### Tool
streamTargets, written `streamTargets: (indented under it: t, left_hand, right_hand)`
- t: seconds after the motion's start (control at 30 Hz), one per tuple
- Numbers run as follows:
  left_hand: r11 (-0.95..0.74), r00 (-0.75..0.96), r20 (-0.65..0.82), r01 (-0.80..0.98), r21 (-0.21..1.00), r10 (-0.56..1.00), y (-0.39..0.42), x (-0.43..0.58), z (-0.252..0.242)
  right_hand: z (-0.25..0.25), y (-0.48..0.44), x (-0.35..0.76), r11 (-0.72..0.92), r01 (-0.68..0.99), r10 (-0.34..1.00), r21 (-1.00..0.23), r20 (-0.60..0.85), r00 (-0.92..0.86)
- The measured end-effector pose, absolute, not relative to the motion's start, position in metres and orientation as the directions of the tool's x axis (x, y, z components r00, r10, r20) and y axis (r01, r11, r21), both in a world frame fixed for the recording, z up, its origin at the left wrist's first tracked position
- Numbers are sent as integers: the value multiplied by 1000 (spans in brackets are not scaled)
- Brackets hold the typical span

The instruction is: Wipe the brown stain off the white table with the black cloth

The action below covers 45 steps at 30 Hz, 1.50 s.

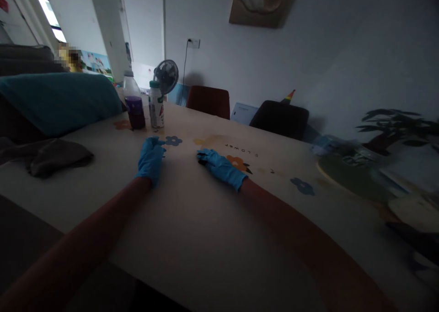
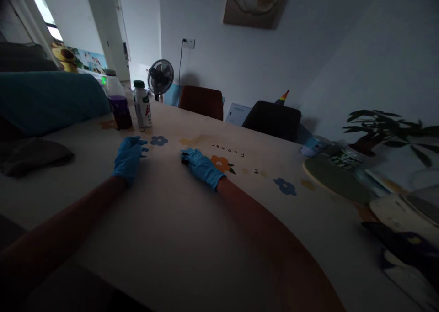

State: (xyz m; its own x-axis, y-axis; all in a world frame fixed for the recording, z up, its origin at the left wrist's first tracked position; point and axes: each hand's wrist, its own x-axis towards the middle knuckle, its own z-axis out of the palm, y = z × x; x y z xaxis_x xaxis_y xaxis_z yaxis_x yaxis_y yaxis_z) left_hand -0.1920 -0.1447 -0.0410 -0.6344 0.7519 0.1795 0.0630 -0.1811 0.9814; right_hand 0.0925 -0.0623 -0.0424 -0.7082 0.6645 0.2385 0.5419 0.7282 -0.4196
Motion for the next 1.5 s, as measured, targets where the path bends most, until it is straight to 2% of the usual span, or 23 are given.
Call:
streamTargets:
  t: [0.23, 0.37, 0.6, 0.87, 1.07, 1.27, 1.5]
  left_hand:
    - [-130, -647, 116, 27, 991, 753, -149, -190, -33]
    - [-115, -665, 113, 41, 992, 739, -147, -190, -34]
    - [-121, -655, 120, 44, 992, 746, -148, -190, -34]
    - [-110, -652, 113, 45, 993, 750, -152, -187, -31]
    - [-99, -648, 99, 37, 994, 755, -154, -180, -30]
    - [-106, -640, 107, 40, 994, 761, -160, -175, -26]
    - [-63, -623, 78, 46, 997, 779, -164, -169, -20]
  right_hand:
    - [-51, -81, 141, 752, 505, 634, -423, 256, -730]
    - [-59, -89, 182, 719, 569, 687, -399, 284, -669]
    - [-71, -89, 251, 477, 805, 869, -354, 329, -370]
    - [-54, -23, 259, 181, 948, 959, -262, 259, -112]
    - [-36, 36, 243, -4, 975, 978, -224, 204, 50]
    - [-36, 83, 204, 11, 976, 985, -218, 170, 27]
    - [-37, 123, 148, 193, 946, 974, -261, 164, -153]
